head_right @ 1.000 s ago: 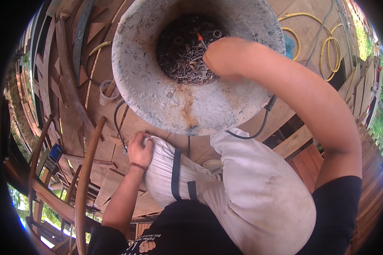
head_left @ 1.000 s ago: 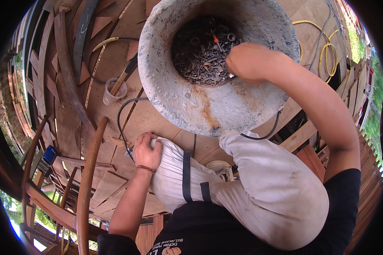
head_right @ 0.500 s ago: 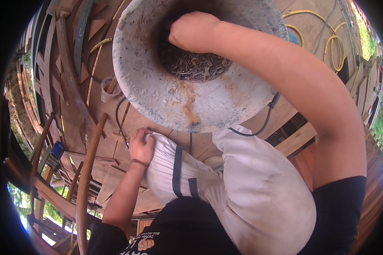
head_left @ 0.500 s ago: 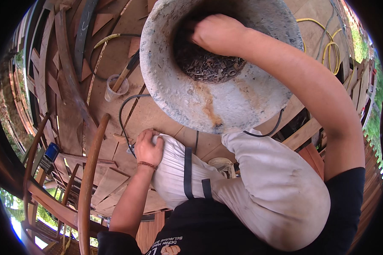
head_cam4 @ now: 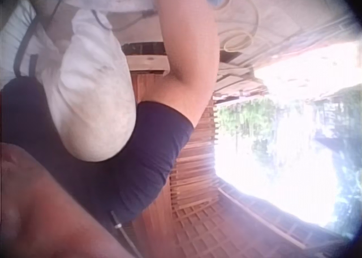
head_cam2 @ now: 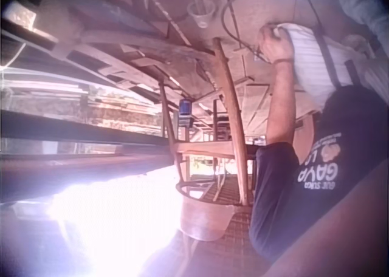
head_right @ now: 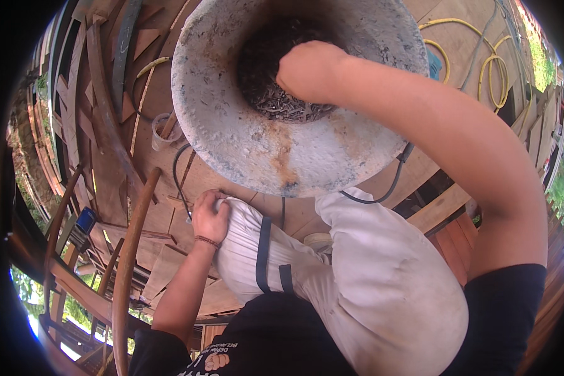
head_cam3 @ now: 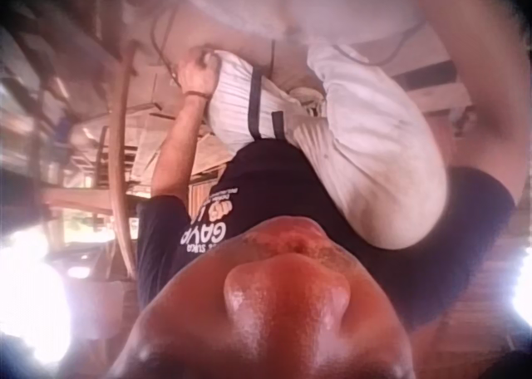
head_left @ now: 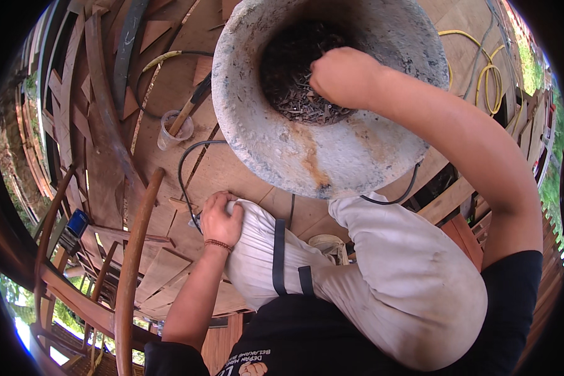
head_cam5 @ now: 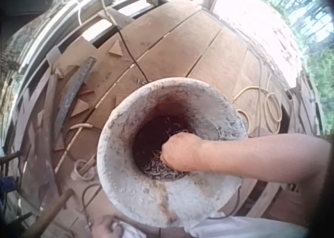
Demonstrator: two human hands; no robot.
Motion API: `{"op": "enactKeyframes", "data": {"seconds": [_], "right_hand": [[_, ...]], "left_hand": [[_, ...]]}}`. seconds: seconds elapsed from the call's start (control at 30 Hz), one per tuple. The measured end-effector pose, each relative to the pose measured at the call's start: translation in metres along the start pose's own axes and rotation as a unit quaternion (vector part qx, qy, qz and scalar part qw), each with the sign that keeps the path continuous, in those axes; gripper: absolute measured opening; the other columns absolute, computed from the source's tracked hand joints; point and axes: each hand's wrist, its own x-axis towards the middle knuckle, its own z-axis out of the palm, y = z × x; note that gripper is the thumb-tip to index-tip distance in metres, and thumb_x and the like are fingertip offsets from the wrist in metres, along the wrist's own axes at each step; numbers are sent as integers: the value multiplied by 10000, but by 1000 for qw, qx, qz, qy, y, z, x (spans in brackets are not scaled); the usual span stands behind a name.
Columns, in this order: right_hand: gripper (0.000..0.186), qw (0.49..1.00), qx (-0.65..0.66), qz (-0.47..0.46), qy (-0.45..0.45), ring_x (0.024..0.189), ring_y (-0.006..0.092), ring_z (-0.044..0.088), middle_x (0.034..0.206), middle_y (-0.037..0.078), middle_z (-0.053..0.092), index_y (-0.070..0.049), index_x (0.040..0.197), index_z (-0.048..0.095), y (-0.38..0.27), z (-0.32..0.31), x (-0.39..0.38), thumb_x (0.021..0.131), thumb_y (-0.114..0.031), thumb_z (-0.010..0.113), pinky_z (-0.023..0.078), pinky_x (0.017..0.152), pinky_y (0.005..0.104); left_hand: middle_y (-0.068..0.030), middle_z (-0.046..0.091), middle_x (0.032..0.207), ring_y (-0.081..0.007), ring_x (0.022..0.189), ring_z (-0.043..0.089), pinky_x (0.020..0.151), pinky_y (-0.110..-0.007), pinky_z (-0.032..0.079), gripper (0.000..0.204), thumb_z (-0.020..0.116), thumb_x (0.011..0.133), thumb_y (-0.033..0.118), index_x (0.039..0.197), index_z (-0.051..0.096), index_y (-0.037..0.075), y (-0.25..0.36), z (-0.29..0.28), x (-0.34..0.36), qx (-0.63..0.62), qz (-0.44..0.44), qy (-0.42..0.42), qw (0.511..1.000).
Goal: The person selects screws from a bucket, then uses a corded drill to drive screws into the legs of an overturned wooden chair. The person also applies a paste-like substance into drilled holes using a small stick.
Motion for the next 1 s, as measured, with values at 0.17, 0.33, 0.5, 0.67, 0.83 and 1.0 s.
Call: {"op": "enactKeyframes", "data": {"seconds": [0.17,0.33,0.5,0.67,0.83,1.0], "right_hand": [[193,986,57,61,-145,780,364,691,780,177,689,-20,767,705,-17,10,-32,832,-128,559,560,712,436],[199,978,98,133,-131,894,357,699,928,189,710,-37,893,726,-14,-29,-35,845,-88,540,564,796,452],[154,983,23,128,128,798,360,707,817,173,703,-41,854,719,21,-10,-8,792,-75,582,577,710,447],[131,978,32,141,152,789,343,709,800,163,703,-64,779,713,18,-7,21,797,-97,588,579,692,438],[173,985,-2,123,124,775,326,708,801,146,704,-92,747,712,8,1,24,827,-125,562,579,690,437],[186,981,16,162,103,788,320,703,810,136,701,-102,745,710,5,2,26,838,-139,554,578,712,427]], "left_hand": [[-118,659,1127,-318,1114,581,979,-408,443,203,630,811,228,929,694,76,1,0,2,-4,-1,-5,1000],[-112,657,1134,-314,1124,576,986,-407,437,206,629,815,238,931,694,82,1,0,1,6,-5,-9,1000],[-114,656,1136,-313,1125,575,990,-407,436,210,634,812,240,939,698,85,5,-1,1,5,-12,-10,1000],[-115,657,1135,-315,1126,575,990,-407,437,213,635,811,238,941,699,82,-1,0,1,-1,-4,-7,1000],[-120,659,1130,-321,1117,581,981,-409,445,205,637,809,230,930,697,76,-2,1,1,-1,-1,-4,1000],[-121,665,1109,-326,1092,591,966,-414,453,198,640,805,224,920,693,72,-5,1,1,-3,12,3,1000]]}}
